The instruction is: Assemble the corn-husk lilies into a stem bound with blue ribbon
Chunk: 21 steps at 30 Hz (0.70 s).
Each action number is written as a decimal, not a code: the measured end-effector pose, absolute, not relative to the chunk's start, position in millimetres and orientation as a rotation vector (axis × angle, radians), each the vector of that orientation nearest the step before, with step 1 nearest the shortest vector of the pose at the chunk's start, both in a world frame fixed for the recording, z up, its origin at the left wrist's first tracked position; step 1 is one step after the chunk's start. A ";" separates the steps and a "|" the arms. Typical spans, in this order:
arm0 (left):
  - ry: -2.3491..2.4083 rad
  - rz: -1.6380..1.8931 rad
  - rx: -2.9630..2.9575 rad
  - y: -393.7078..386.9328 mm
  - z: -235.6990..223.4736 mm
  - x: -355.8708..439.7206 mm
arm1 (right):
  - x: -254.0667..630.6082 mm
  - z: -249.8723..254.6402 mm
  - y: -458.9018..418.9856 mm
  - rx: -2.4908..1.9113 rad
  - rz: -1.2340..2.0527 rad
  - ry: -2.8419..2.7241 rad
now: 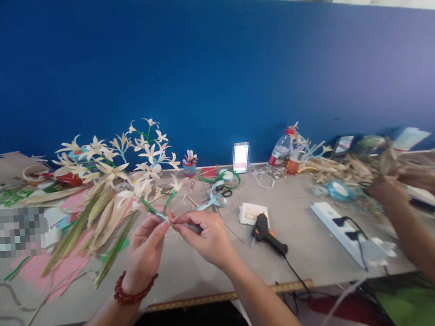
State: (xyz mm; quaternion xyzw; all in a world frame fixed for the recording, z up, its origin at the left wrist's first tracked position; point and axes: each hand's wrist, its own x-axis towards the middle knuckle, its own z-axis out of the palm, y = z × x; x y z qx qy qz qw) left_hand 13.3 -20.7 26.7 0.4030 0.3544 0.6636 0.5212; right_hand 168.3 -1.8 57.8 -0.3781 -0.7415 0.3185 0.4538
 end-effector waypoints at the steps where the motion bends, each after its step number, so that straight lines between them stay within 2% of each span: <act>1: 0.846 1.559 0.972 -20.1 28.7 11.9 | 169.0 57.4 -0.3 -0.945 0.835 -1.817; 10: 0.758 1.370 1.050 -12.6 43.2 2.0 | 169.9 51.9 10.7 -0.849 1.296 -1.618; 12: 0.763 1.366 1.043 -11.6 42.4 2.7 | 169.8 53.2 9.8 -0.864 1.223 -1.642; 16: 0.855 1.465 0.999 -10.6 33.4 7.5 | 168.8 55.3 3.8 -0.911 0.848 -1.757; 21: 1.088 1.569 1.208 -10.9 25.5 12.3 | 164.8 50.9 -1.7 -0.981 0.483 -1.913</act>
